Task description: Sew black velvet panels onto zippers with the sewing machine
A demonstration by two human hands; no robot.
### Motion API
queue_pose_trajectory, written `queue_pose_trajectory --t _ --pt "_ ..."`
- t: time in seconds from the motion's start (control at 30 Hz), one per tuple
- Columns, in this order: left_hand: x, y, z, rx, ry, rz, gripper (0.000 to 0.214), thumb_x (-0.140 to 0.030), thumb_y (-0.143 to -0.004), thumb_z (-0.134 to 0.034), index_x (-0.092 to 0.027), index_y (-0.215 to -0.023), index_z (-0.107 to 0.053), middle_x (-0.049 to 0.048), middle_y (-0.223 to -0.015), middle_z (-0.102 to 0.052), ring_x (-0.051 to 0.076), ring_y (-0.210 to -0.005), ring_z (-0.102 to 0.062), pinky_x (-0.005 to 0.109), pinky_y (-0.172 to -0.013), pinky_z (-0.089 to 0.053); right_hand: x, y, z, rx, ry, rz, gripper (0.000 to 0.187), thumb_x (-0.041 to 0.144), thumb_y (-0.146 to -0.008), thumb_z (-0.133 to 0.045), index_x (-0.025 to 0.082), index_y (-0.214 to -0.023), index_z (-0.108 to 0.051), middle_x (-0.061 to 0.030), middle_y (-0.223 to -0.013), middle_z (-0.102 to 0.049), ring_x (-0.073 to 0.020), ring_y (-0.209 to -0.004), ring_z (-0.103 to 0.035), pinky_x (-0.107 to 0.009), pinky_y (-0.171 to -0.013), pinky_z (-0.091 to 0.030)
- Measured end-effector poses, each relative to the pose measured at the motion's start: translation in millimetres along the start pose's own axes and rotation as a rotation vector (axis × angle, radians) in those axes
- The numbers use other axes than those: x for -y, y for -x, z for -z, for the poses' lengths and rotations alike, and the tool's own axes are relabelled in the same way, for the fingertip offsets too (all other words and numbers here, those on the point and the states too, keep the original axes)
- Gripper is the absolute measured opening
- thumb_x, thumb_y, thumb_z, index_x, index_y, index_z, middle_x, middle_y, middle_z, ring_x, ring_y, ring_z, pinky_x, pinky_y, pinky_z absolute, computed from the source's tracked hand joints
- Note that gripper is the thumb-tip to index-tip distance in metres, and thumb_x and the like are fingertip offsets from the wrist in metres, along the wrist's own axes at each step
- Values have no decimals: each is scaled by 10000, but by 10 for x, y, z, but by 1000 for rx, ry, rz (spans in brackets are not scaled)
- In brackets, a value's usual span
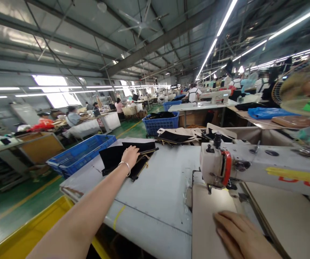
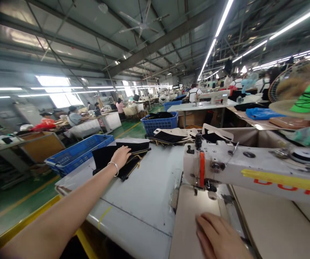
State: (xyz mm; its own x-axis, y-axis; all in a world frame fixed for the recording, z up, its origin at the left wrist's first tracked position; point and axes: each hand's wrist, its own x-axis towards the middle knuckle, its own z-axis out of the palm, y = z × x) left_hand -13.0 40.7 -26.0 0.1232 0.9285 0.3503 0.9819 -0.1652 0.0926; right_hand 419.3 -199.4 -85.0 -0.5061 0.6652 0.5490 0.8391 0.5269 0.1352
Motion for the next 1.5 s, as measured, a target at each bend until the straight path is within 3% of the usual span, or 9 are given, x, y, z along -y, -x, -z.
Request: queue_pose_trajectory --t 0.2,0.37,0.5,0.6,0.67,0.8,0.97,1.07,1.5 --pt "-160 -355 -412 64 1 -7 365 -311 -758 -698 -158 -1087 -660 108 -1132 -631 269 -1125 -553 444 -985 -426 -2 -99 -138 -4 77 54 354 400 -852 -563 216 -1139 -657 -22 -1125 -656 -177 -975 -639 -274 -802 -582" --pt "-472 -415 -101 -73 95 11 237 -194 -890 -450 -140 -1006 -649 129 -1074 -611 262 -1069 -572 416 -942 -460 5 -89 -77 59 65 18 363 372 -868 -554 233 -1195 -628 -11 -1182 -635 -161 -1040 -615 -263 -858 -555" --pt "-597 284 381 -156 235 -181 314 -184 -962 -308 -208 -1203 -508 59 -1300 -552 154 -1239 -481 326 -1087 -376 52 -108 -53 63 108 -37 433 408 -867 -551 235 -1262 -587 -18 -1280 -586 -215 -1124 -576 -366 -879 -540" --pt "-669 1093 550 146 423 -684 360 -65 -900 -334 -238 -1128 -554 38 -1313 -577 151 -1266 -477 363 -1123 -350 72 -116 -42 109 91 -93 445 424 -894 -518 236 -1296 -555 -1 -1327 -552 -224 -1172 -539 -412 -930 -499" --pt "-732 1498 572 406 445 -788 405 -5 -840 -354 -260 -1057 -582 0 -1260 -621 129 -1228 -513 322 -1110 -366 66 -125 -40 190 27 -141 416 404 -928 -477 268 -1318 -528 25 -1335 -543 -201 -1185 -519 -407 -961 -466" --pt "-1039 1616 449 502 483 -590 337 -13 -817 -396 -244 -922 -617 -8 -1023 -687 134 -1016 -605 287 -959 -461 40 -141 -44 320 -97 -245 379 342 -972 -398 305 -1339 -483 45 -1332 -536 -182 -1176 -496 -419 -972 -412" --pt "-1777 1025 -6 315 456 -429 315 -320 -934 -464 -199 -1208 -562 102 -1371 -487 236 -1288 -415 442 -1115 -306 37 -139 -18 329 -189 -286 388 332 -983 -380 335 -1368 -422 44 -1351 -505 -175 -1205 -451 -426 -994 -356" --pt "-2084 789 -241 318 446 -329 228 -326 -865 -573 -146 -1003 -598 117 -1116 -592 260 -1096 -526 453 -999 -397 46 -152 20 347 -211 -304 370 311 -983 -378 320 -1348 -440 28 -1356 -494 -182 -1218 -434 -425 -1000 -340" --pt "-2526 1023 -219 372 628 -271 90 -262 -781 -629 -199 -836 -664 18 -805 -651 172 -769 -585 279 -691 -440 47 -214 72 328 -182 -298 410 303 -994 -362 215 -1390 -419 -43 -1355 -507 -199 -1225 -430 -397 -967 -343"
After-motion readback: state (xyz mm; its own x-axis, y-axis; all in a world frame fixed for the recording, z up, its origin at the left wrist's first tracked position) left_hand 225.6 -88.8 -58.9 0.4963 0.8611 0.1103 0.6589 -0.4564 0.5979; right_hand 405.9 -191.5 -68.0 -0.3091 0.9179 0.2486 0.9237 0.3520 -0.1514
